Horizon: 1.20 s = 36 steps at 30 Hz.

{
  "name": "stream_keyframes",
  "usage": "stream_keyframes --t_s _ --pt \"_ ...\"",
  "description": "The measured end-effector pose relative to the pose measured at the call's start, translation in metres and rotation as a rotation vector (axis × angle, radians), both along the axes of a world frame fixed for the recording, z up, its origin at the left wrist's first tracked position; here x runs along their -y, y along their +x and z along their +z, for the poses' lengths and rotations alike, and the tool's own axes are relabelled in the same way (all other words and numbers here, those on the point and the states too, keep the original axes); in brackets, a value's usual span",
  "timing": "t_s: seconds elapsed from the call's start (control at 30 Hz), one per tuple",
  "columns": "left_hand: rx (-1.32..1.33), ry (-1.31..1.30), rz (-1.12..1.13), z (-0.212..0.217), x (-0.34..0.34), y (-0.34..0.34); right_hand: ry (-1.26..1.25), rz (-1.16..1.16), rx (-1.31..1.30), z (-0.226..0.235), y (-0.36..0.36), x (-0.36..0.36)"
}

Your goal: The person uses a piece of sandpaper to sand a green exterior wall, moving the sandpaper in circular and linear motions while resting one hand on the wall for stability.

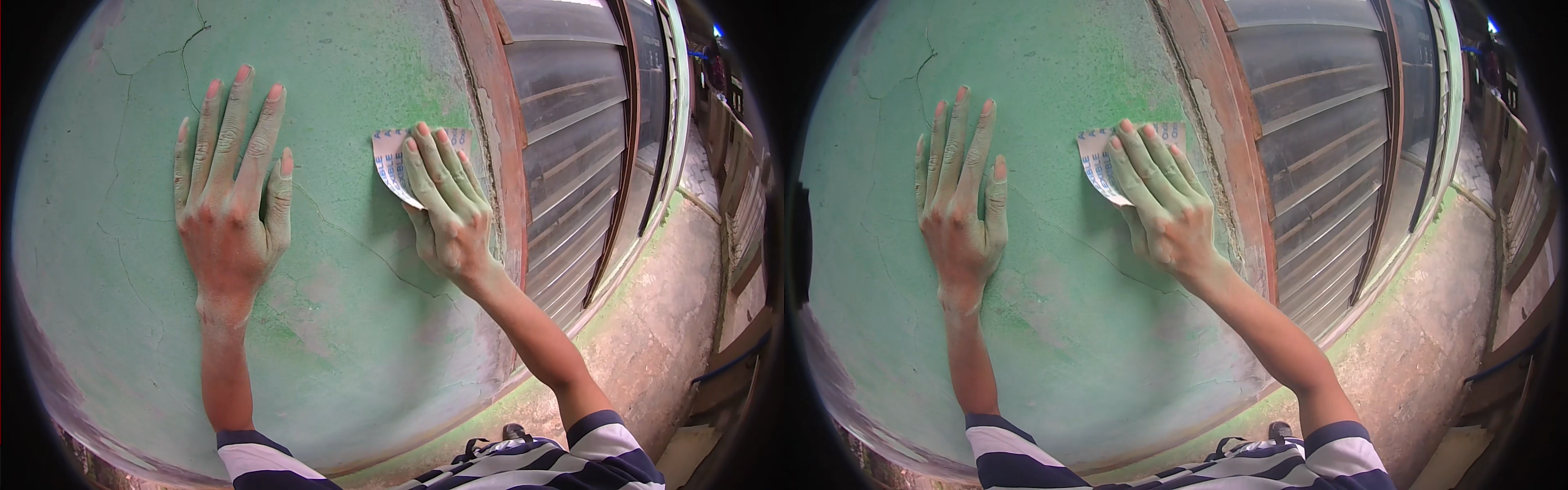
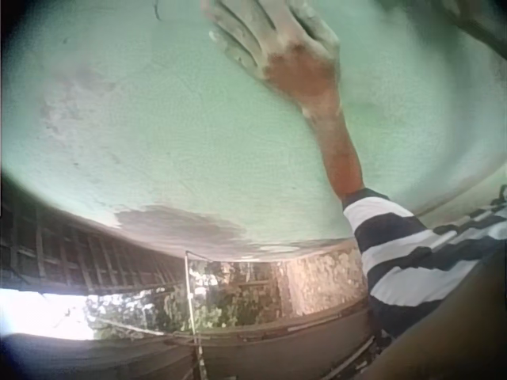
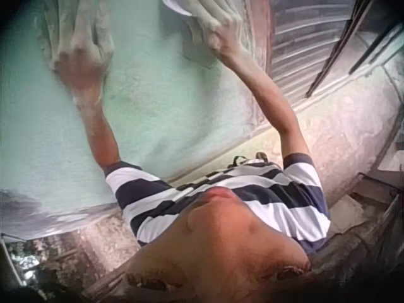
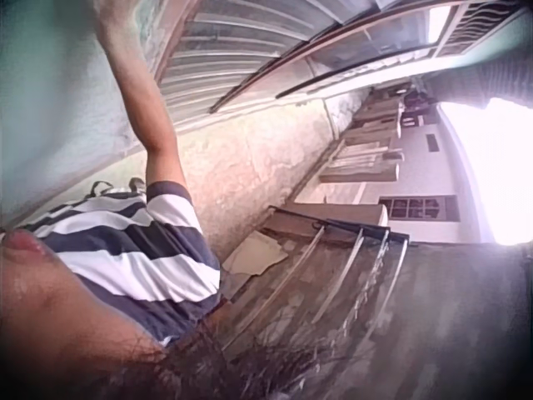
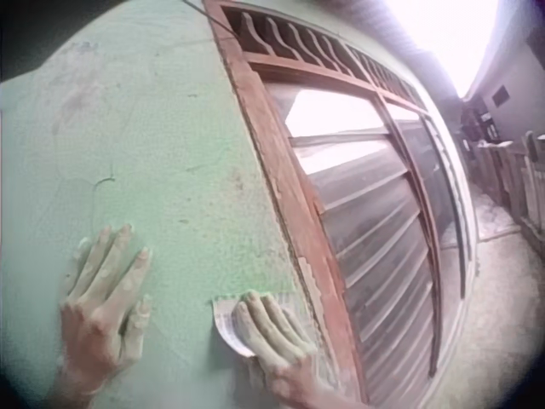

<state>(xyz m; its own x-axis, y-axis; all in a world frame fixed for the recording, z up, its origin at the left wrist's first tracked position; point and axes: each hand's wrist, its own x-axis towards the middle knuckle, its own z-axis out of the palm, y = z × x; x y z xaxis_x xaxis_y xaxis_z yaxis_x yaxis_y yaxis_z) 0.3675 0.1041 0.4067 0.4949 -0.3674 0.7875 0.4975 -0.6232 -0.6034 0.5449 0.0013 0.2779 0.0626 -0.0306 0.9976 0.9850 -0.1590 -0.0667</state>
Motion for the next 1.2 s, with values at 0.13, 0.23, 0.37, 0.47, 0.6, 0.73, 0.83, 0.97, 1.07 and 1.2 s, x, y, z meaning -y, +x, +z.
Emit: stream_keyframes --t_s 0.13,0.23,0.37,0.47,0.6,0.73,0.83,0.97,1.07,1.2 --pt "-0.008 -0.029 -0.012 -0.003 0.000 0.000 0.163 0.023 0.112 0.087 0.021 -0.001" --pt "-0.009 -0.031 -0.007 -0.004 0.000 0.002 0.159 0.040 0.074 0.074 0.019 -0.006" --pt "-0.010 0.006 0.013 0.000 0.000 -0.004 -0.032 -0.001 -0.106 -0.050 -0.008 0.003" --pt "-0.010 0.004 0.017 -0.002 -0.001 0.000 -0.051 0.011 -0.104 -0.047 -0.003 0.005" --pt "-0.017 -0.014 -0.008 -0.003 -0.003 -0.001 0.070 0.051 0.058 0.056 0.013 0.005" --pt "-0.002 -0.009 -0.062 -0.005 -0.006 0.000 0.119 0.078 0.029 0.048 0.010 -0.001" --pt "-0.012 -0.011 -0.041 -0.003 -0.001 -0.002 -0.014 0.022 -0.102 -0.051 -0.010 0.004" --pt "-0.023 0.000 0.000 -0.006 -0.003 -0.004 0.001 -0.024 -0.119 -0.062 -0.004 0.000" --pt "-0.018 -0.014 -0.019 -0.007 -0.004 -0.004 0.127 0.058 -0.007 0.031 0.015 0.004" --pt "-0.032 -0.021 -0.028 -0.008 -0.007 -0.005 0.172 0.060 0.042 0.052 0.023 -0.001"
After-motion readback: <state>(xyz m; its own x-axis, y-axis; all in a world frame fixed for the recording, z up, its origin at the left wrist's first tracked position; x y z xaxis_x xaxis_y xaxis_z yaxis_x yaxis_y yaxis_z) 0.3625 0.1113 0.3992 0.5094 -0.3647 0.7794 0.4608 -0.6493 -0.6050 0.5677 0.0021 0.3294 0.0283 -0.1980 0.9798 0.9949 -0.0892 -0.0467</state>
